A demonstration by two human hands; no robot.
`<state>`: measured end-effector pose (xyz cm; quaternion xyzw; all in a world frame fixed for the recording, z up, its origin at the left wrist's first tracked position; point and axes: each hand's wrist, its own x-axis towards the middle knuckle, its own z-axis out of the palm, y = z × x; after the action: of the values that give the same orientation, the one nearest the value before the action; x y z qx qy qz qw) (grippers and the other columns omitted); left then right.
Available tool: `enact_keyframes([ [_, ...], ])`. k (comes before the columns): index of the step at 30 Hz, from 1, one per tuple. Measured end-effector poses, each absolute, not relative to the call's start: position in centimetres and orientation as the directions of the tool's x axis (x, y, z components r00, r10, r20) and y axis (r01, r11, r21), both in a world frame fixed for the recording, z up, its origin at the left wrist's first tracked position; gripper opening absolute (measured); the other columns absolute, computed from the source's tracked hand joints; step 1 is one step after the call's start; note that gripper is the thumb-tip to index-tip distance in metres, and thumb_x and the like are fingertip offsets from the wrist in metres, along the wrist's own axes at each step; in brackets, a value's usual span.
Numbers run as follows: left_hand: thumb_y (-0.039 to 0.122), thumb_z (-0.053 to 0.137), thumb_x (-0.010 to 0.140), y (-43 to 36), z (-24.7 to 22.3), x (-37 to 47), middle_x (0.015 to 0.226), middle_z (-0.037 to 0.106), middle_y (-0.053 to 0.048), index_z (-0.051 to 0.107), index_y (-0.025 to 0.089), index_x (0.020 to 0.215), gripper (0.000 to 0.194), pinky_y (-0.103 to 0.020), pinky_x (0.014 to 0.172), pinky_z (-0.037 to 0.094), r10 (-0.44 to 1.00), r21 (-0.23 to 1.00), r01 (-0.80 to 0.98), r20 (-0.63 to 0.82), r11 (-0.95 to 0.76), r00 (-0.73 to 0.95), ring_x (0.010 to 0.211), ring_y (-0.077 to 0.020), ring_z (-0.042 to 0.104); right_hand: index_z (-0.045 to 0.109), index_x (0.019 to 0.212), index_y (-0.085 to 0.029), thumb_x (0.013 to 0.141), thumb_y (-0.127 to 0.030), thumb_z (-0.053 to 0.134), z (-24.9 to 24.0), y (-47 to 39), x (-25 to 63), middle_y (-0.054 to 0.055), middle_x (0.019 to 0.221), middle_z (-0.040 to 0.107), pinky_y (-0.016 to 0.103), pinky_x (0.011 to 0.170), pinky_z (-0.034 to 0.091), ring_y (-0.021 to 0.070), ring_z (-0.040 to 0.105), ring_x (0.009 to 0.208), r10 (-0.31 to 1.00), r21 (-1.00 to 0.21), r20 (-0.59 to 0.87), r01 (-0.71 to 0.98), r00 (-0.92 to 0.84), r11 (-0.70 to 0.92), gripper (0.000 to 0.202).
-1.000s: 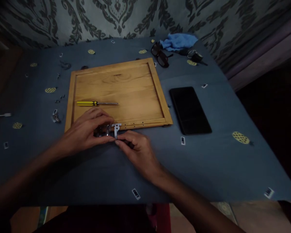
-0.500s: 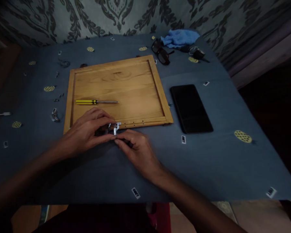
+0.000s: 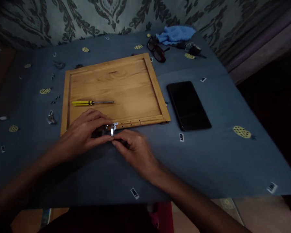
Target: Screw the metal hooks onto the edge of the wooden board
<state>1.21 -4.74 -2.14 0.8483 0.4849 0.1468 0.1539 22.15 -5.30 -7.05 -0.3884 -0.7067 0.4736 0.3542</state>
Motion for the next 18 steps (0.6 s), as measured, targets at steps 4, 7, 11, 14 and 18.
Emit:
enact_keyframes([
  [4, 0.047, 0.066, 0.096, -4.7, -2.0, 1.3, 0.108, 0.07, -0.008, 0.068, 0.019, 0.115, 0.034, -0.042, 0.093, 0.049, 0.868, 0.416, 0.772, 0.1, -0.48, 0.486, 0.106, -0.0259, 0.06, 0.078, 0.101, -0.026, 0.092, -0.017, 0.068, -7.2, -5.4, 22.4, 0.001, 0.088, 0.079, 0.029, 0.073, 0.06, 0.0159, 0.073, 0.078, 0.871, -0.911, 0.209, 0.236, -0.445, 0.339, 0.016],
  [7, 0.044, 0.067, 0.095, -4.7, -1.9, 1.4, 0.108, 0.07, -0.007, 0.068, 0.019, 0.115, 0.032, -0.043, 0.093, 0.049, 0.871, 0.413, 0.778, 0.088, -0.473, 0.483, 0.106, -0.0256, 0.06, 0.075, 0.108, -0.025, 0.096, -0.017, 0.064, -7.1, -5.5, 23.0, 0.002, 0.093, 0.079, 0.031, 0.078, 0.063, 0.0168, 0.075, 0.083, 0.847, -0.854, 0.281, 0.285, -0.452, 0.435, 0.019],
  [11, 0.046, 0.066, 0.096, -4.7, -1.9, 1.4, 0.111, 0.07, -0.007, 0.068, 0.02, 0.113, 0.032, -0.042, 0.093, 0.05, 0.876, 0.434, 0.773, 0.087, -0.462, 0.474, 0.106, -0.0247, 0.06, 0.073, 0.112, -0.022, 0.1, -0.016, 0.058, -6.7, -5.6, 24.0, 0.006, 0.104, 0.077, 0.032, 0.083, 0.065, 0.0184, 0.075, 0.092, 0.801, -0.706, 0.393, 0.411, -0.451, 0.577, 0.02],
  [14, 0.047, 0.066, 0.096, -4.8, -1.9, 1.4, 0.112, 0.07, -0.008, 0.068, 0.02, 0.113, 0.032, -0.042, 0.092, 0.05, 0.876, 0.44, 0.773, 0.073, -0.457, 0.477, 0.107, -0.0246, 0.06, 0.072, 0.111, -0.017, 0.101, -0.017, 0.058, -6.6, -5.5, 24.2, 0.01, 0.111, 0.076, 0.03, 0.085, 0.065, 0.0186, 0.076, 0.096, 0.746, -0.622, 0.459, 0.425, -0.482, 0.658, 0.017],
  [18, 0.045, 0.066, 0.096, -4.8, -1.8, 1.5, 0.114, 0.07, -0.008, 0.067, 0.02, 0.116, 0.032, -0.044, 0.094, 0.049, 0.875, 0.414, 0.785, 0.064, -0.461, 0.48, 0.108, -0.0257, 0.06, 0.072, 0.107, -0.015, 0.1, -0.021, 0.059, -6.6, -5.4, 23.9, 0.011, 0.106, 0.075, 0.029, 0.075, 0.066, 0.0191, 0.076, 0.09, 0.735, -0.639, 0.423, 0.4, -0.531, 0.657, 0.015],
])
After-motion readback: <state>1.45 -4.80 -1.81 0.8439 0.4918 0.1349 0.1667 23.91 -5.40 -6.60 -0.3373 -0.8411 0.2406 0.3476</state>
